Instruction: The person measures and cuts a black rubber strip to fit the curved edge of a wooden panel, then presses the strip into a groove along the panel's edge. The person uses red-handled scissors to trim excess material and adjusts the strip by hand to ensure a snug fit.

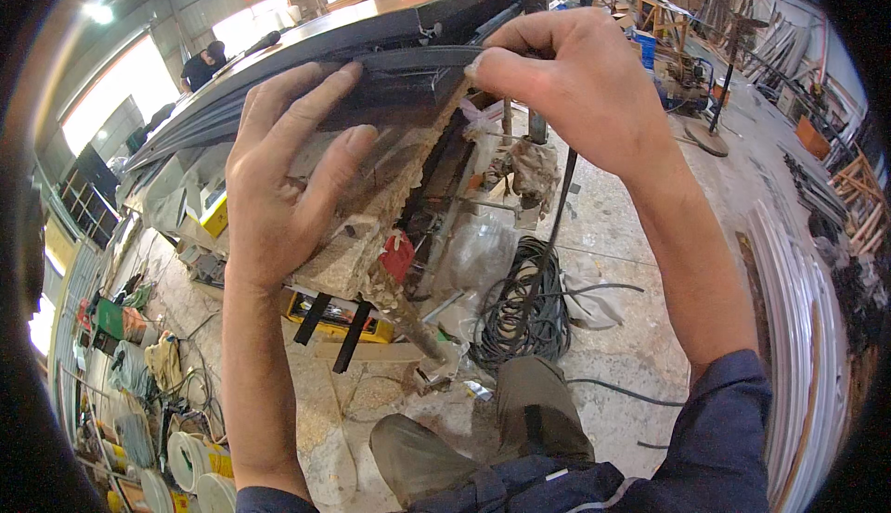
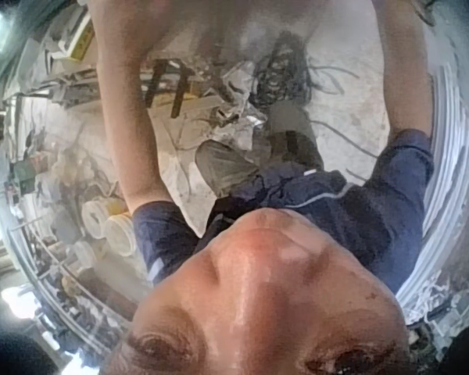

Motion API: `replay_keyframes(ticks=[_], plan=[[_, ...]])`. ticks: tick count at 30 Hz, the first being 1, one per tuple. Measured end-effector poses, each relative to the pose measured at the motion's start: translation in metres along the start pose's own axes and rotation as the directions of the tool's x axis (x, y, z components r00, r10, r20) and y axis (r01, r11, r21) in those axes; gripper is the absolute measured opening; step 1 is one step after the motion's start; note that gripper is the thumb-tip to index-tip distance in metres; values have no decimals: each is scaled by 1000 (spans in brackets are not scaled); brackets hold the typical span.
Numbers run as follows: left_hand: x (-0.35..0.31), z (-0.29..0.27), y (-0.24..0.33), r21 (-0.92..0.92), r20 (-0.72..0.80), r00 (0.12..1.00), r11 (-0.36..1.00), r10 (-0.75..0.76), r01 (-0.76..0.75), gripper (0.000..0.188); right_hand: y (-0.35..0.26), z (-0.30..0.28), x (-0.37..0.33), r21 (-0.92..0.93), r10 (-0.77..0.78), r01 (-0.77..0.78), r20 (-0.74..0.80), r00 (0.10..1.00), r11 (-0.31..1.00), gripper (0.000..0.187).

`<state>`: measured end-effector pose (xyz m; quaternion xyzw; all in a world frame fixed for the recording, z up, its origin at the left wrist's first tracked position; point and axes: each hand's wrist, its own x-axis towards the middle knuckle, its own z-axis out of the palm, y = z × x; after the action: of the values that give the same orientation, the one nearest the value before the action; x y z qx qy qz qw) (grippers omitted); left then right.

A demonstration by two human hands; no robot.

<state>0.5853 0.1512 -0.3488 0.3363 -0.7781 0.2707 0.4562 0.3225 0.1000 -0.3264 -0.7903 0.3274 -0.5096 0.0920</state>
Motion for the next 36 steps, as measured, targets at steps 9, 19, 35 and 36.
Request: replay_keyframes(ticks=[9,19,35,36], plan=[[-1,3,2,18,-31,998,998,-57,58,31,-15,4,16,-53,72,-66,137,988,996,33],[1,7,-3,47,-98,995,999,-20,25,25,43,5,-14,530,143,-336,371,918,779,33],[-2,2,-2,54,-64,998,998,22,-18,37,-2,5,4,-58,-82,82,-1,997,995,28],[-2,2,-1,69,-50,999,998,8,-5,36,-3,9,7,-29,-30,32,40,999,999,27]])
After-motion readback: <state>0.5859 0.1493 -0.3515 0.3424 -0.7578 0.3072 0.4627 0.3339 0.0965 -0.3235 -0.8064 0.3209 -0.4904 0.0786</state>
